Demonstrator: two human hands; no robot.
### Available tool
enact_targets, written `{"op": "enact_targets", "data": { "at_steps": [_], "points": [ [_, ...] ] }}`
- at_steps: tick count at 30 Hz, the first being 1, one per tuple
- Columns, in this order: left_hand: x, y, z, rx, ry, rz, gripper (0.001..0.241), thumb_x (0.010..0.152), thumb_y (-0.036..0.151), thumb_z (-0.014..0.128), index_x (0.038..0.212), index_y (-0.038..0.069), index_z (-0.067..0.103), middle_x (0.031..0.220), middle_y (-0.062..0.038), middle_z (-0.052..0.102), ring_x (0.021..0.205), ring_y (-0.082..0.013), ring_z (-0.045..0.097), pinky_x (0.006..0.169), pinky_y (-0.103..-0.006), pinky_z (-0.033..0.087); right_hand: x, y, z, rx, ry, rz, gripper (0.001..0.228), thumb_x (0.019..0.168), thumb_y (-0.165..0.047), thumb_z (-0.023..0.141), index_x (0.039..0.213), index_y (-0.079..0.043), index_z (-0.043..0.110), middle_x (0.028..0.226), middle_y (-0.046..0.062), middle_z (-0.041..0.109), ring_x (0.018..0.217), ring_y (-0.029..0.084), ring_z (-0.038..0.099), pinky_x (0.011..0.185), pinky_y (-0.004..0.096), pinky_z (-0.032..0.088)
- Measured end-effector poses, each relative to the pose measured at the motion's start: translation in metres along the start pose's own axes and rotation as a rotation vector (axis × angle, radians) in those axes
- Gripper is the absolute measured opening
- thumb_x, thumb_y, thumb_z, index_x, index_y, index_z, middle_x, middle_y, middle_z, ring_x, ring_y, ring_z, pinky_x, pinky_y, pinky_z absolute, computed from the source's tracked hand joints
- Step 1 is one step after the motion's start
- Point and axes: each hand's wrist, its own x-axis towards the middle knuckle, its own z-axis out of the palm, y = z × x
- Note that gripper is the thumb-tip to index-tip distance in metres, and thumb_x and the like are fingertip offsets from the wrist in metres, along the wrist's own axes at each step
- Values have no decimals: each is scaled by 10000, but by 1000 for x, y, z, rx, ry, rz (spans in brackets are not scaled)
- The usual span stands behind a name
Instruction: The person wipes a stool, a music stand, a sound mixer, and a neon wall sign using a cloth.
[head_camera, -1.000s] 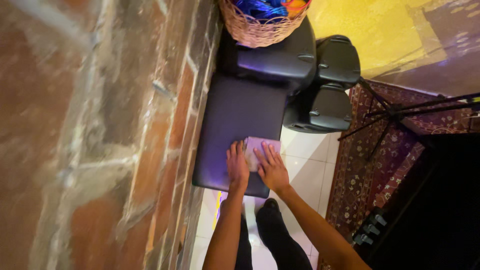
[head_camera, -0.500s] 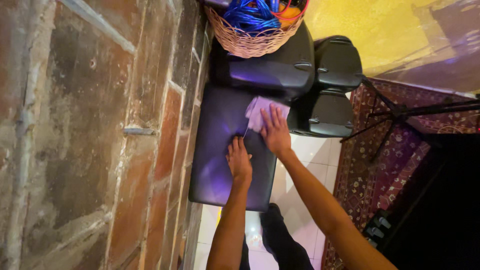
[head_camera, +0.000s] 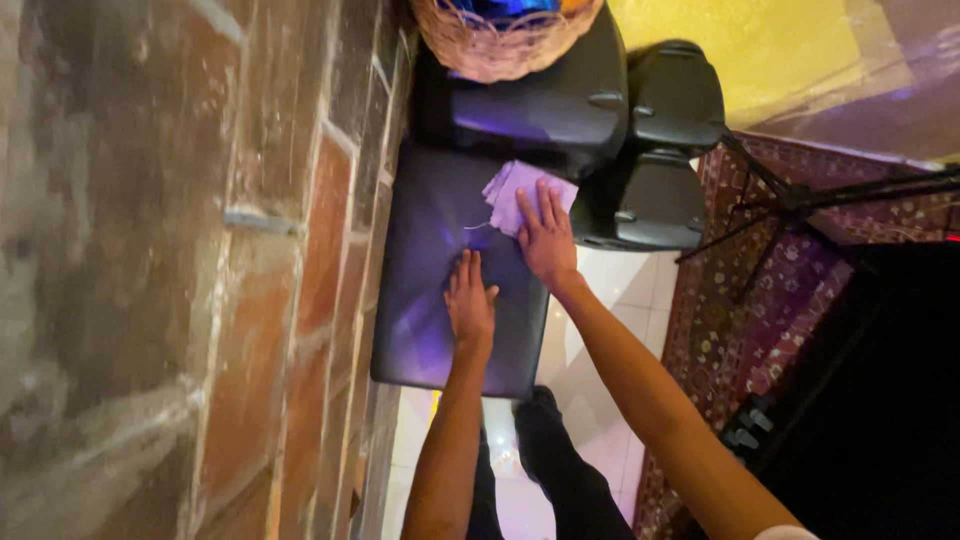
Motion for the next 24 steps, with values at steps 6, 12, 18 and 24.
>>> {"op": "enact_targets", "data": {
  "at_steps": [6, 12, 18, 24],
  "points": [
    [-40, -22, 5, -183, 181, 196, 658, 854, 80, 730, 1463, 55, 482, 1594, -166, 400, 1443, -411, 420, 1167, -476, 368, -84, -41, -16, 16, 22, -45, 651, 930, -167, 609, 1557, -161, 433, 1645, 227, 311, 1506, 445, 309, 1241, 497, 285],
    [-129, -16, 0, -171, 303, -5, 503, 859, 97, 744, 1340, 102, 600, 1524, -131, 474, 1315, -394, 491, 1064, -535, 400, -163, -84, -28, 71, 8, 0, 623, 921, -176, 620, 1533, -180, 502, 1633, 196, 360, 1478, 434, 363, 1194, 492, 341],
    [-167, -22, 12, -174, 339, -197, 481, 842, 254, 797, 1279, 147, 626, 1396, -143, 509, 1224, -388, 515, 961, -534, 449, -188, -78, -32, 214, -62, 68, 490, 920, -211, 716, 1402, -240, 630, 1565, 160, 491, 1378, 396, 474, 1130, 469, 403],
    [-161, -28, 18, -236, 622, -633, 905, 687, 429, 940, 1350, 82, 430, 1297, -230, 431, 1152, -478, 453, 906, -599, 438, -181, -31, -8, 543, 293, 554, 967, 775, -320, 890, 1495, 64, 371, 1406, 281, 402, 1265, 397, 436, 1037, 481, 404]
  ]
}}
